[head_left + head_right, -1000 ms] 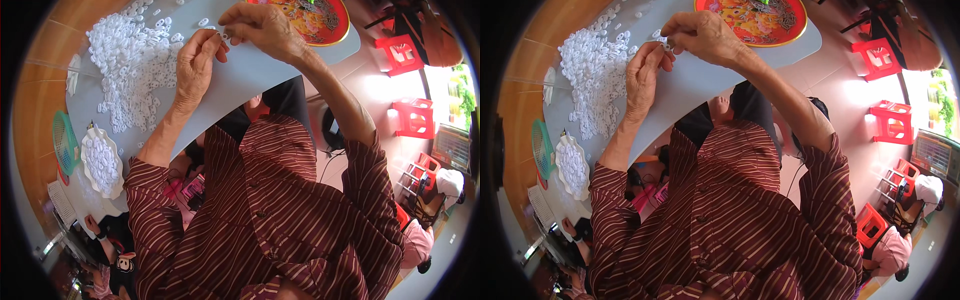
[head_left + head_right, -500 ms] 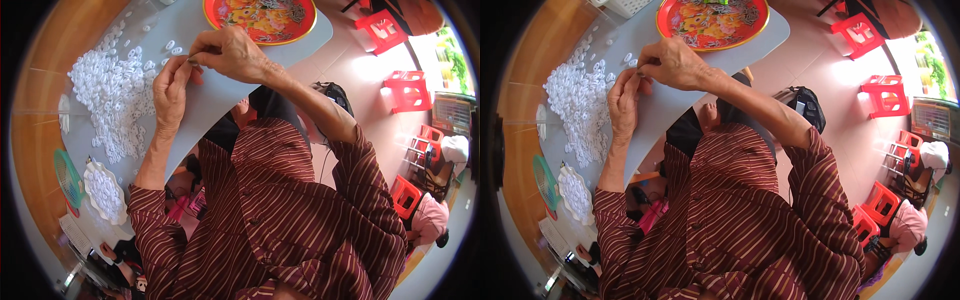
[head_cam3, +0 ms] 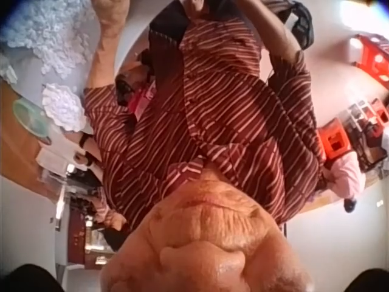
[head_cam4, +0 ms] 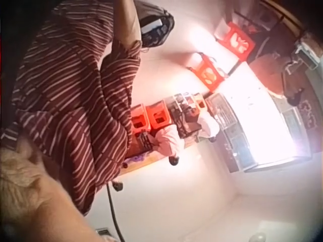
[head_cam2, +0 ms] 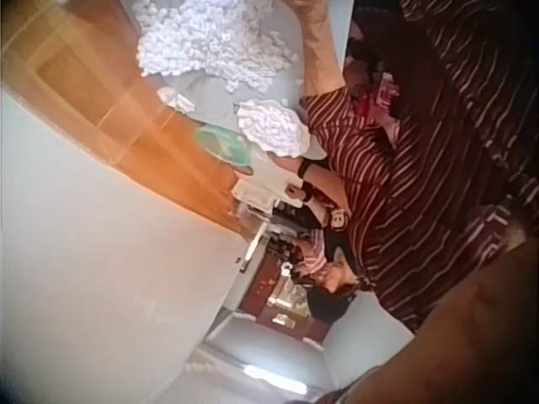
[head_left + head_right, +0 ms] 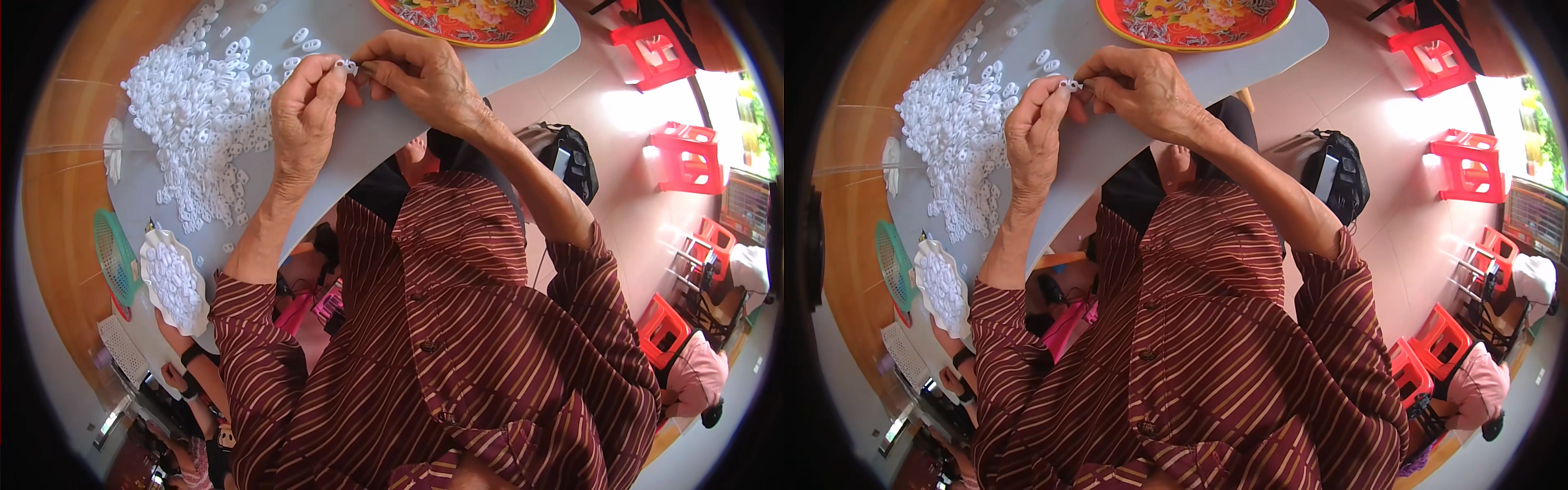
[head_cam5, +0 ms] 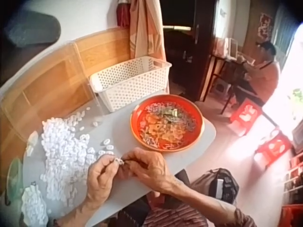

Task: Assembling small white plastic components by hand at a table.

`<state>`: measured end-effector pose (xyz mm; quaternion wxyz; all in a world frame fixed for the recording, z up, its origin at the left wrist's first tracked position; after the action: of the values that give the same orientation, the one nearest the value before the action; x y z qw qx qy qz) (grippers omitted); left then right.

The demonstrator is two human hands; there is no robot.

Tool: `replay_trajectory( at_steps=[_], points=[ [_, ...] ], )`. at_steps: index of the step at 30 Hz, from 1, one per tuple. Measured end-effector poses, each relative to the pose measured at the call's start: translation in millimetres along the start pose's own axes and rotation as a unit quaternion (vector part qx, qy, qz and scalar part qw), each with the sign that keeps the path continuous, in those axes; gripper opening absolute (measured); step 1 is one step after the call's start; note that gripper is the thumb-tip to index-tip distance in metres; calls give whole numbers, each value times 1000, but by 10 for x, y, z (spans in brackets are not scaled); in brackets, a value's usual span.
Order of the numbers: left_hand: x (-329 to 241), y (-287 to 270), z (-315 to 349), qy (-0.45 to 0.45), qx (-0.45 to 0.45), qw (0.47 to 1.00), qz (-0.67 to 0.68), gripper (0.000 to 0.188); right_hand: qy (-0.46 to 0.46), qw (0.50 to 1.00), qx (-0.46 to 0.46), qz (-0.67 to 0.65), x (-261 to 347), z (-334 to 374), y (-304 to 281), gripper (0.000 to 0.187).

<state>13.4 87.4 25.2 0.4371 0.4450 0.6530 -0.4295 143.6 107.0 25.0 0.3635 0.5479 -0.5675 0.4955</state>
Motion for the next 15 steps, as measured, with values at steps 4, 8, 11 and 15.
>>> replay_trajectory(
  at_steps=[4, 8, 11, 15],
  points=[
    [-9, 29, 21, 6, 4, 1000, -4, 13, -21, 1000, -15, -8, -3, 8, -7, 17],
    [-33, 44, 24, 19, 8, 1000, -9, 13, -39, 999, -27, -9, 40, 15, -18, 16],
    [-49, 76, 12, 16, 12, 999, -44, 13, -43, 997, -38, -44, -5, 19, -44, 14],
    [12, 60, 54, -7, 18, 999, -39, 17, -31, 991, -53, -119, 30, 38, -42, 11]
  ],
)
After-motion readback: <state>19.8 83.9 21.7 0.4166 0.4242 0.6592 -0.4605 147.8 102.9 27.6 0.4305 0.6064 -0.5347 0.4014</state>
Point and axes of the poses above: each hand's wrist, its own z-axis away from the middle knuckle, its own y-axis out of the palm, x = y × z, the point moved 10 cm from there along -z, towards the middle knuckle, and after that the axes turned 14 degrees about -x, right-handed, at the moved point
